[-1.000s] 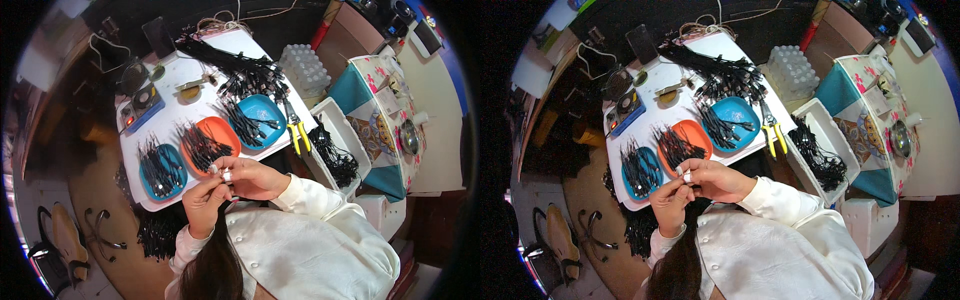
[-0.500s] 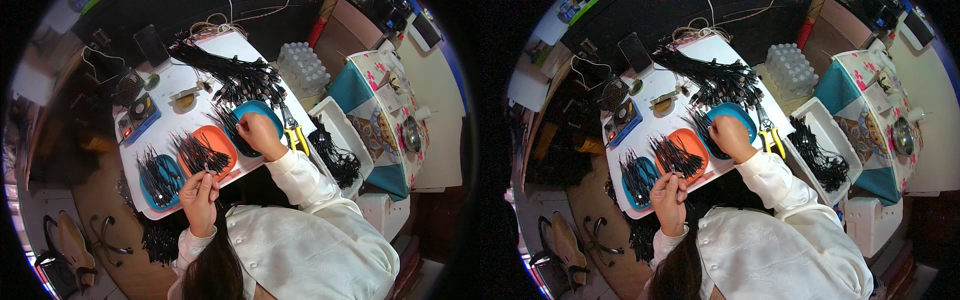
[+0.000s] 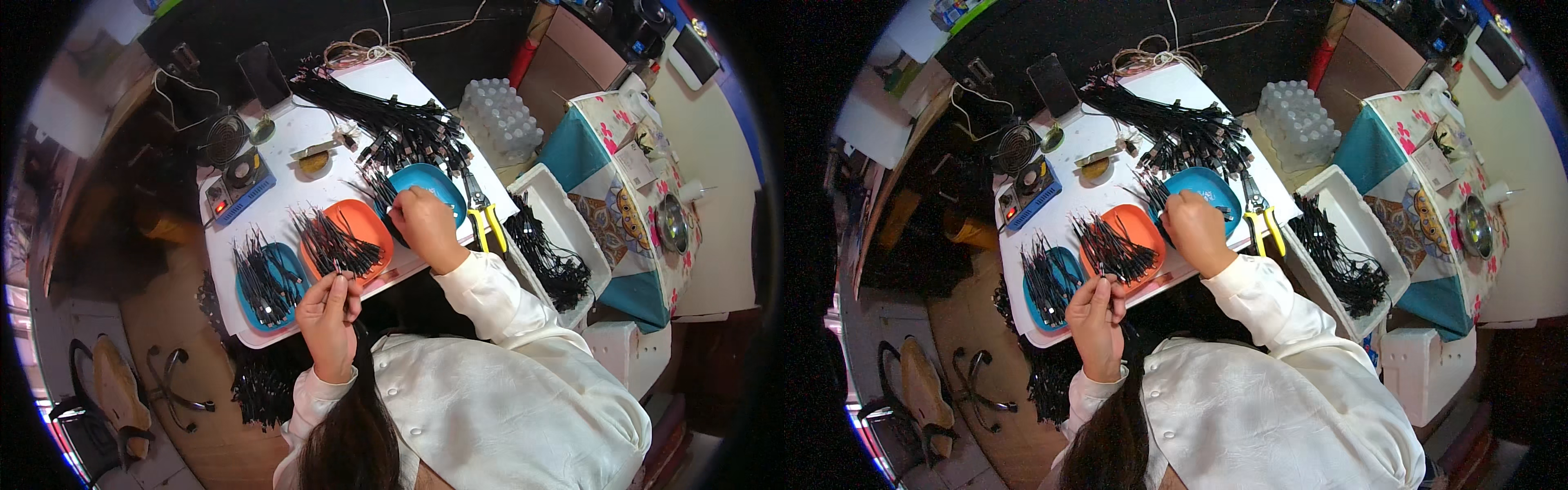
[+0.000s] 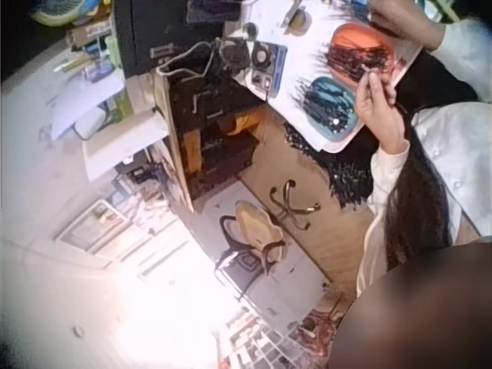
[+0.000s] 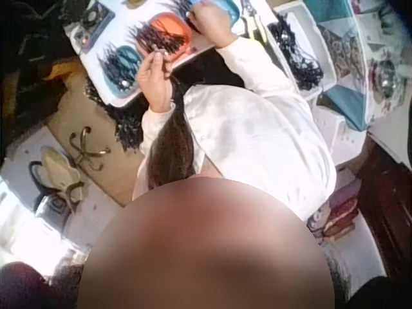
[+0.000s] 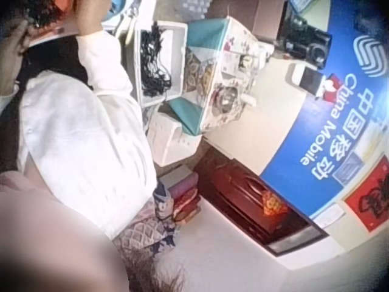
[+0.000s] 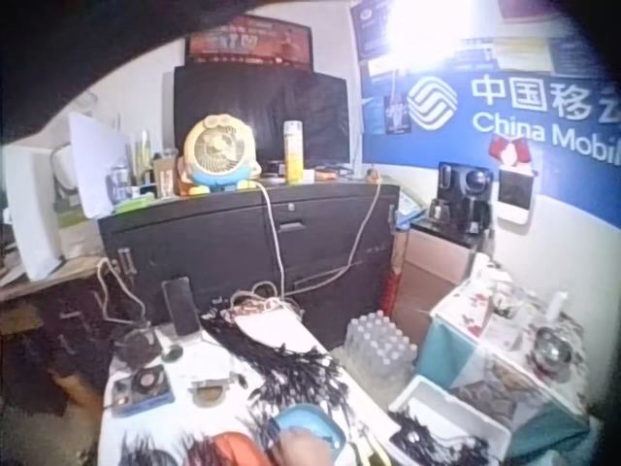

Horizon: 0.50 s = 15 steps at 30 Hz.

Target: The person repeatedly picks up black wire segments from a bowl, attaches small white connectors to the ends, and places the finished pieces into another bowl. The process is continuous and repetitive throughout the clip.

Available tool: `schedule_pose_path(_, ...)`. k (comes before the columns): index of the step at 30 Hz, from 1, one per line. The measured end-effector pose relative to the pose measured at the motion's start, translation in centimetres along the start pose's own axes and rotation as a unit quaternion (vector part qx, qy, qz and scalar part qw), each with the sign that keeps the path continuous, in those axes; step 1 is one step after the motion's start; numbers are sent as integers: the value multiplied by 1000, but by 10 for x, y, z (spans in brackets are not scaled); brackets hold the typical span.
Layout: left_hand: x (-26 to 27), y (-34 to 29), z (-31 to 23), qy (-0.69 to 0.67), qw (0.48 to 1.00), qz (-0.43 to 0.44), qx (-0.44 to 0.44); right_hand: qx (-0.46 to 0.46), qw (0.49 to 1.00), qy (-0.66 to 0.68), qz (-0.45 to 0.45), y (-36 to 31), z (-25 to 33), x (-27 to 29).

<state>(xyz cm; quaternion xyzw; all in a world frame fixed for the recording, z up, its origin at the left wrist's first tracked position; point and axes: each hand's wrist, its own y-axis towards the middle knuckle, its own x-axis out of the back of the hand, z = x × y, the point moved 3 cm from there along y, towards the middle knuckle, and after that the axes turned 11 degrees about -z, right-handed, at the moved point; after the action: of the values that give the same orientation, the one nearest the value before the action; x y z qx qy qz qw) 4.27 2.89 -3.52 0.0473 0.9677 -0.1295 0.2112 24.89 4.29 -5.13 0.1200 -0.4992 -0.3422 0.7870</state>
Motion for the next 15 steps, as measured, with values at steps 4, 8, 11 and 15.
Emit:
schedule_pose_path(4,-13,3,-5,-32,999,-32,-7,0,978,200,-58,-4,17,36)
schedule_pose_path(8,-32,4,-11,-66,997,-2,-38,-175,866,452,125,-28,40,53)
schedule_pose_path(11,-40,1,-13,-76,996,30,-42,-147,864,473,86,-38,54,59)
schedule_pose_path(15,-40,-4,-10,-83,995,34,-37,-105,890,440,59,-44,57,62)
